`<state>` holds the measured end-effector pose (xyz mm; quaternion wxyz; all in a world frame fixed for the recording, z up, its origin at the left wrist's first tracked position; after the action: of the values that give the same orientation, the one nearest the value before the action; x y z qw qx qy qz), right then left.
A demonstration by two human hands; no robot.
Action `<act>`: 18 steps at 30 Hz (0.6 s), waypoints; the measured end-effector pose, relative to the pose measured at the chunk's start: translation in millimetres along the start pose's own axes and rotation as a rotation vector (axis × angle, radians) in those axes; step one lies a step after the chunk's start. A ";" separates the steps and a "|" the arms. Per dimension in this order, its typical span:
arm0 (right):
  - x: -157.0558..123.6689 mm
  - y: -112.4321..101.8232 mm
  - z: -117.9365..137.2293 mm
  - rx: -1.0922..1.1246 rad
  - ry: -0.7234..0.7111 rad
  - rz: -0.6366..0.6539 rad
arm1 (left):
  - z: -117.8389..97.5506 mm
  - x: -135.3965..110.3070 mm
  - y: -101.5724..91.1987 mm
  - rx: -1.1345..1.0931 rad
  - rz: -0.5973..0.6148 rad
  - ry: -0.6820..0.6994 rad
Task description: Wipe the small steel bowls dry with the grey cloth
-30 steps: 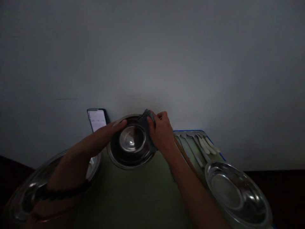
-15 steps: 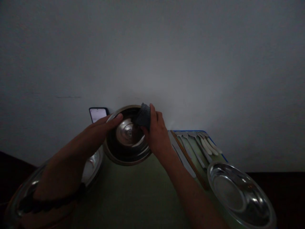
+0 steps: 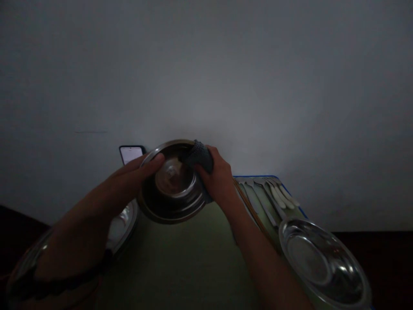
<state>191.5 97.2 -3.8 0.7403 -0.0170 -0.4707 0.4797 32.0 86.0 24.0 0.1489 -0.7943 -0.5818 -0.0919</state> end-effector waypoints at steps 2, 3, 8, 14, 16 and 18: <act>-2.0 1.4 -2.9 -0.044 0.042 0.011 | 1.4 -0.2 9.4 -0.017 0.095 -0.019; -2.9 2.2 -3.1 -0.062 0.052 0.017 | 2.2 -0.2 11.8 -0.024 0.122 -0.024; -4.2 4.8 -1.4 -0.087 0.052 0.038 | 4.4 2.0 7.1 -0.041 0.097 -0.004; -3.5 5.3 -3.9 -0.081 0.041 0.035 | 2.8 2.5 12.2 -0.039 0.120 0.014; -3.2 3.8 -5.0 -0.083 0.044 0.025 | 3.8 3.0 12.7 -0.051 0.124 0.014; -2.8 3.2 -8.1 -0.067 0.073 0.018 | 6.0 4.3 9.5 -0.058 0.102 0.015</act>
<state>194.7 100.4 -11.7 0.7515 -0.0636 -0.4593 0.4692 42.1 89.3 18.5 0.1346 -0.8263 -0.5364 -0.1071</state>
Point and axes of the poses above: each hand's wrist, its own x-axis towards the middle knuckle, its own y-axis out of the palm, z = x × y, the point moved 10 cm from there along x, towards the middle knuckle, and after that the axes turned 9 degrees about -x, right-handed, at the moved point
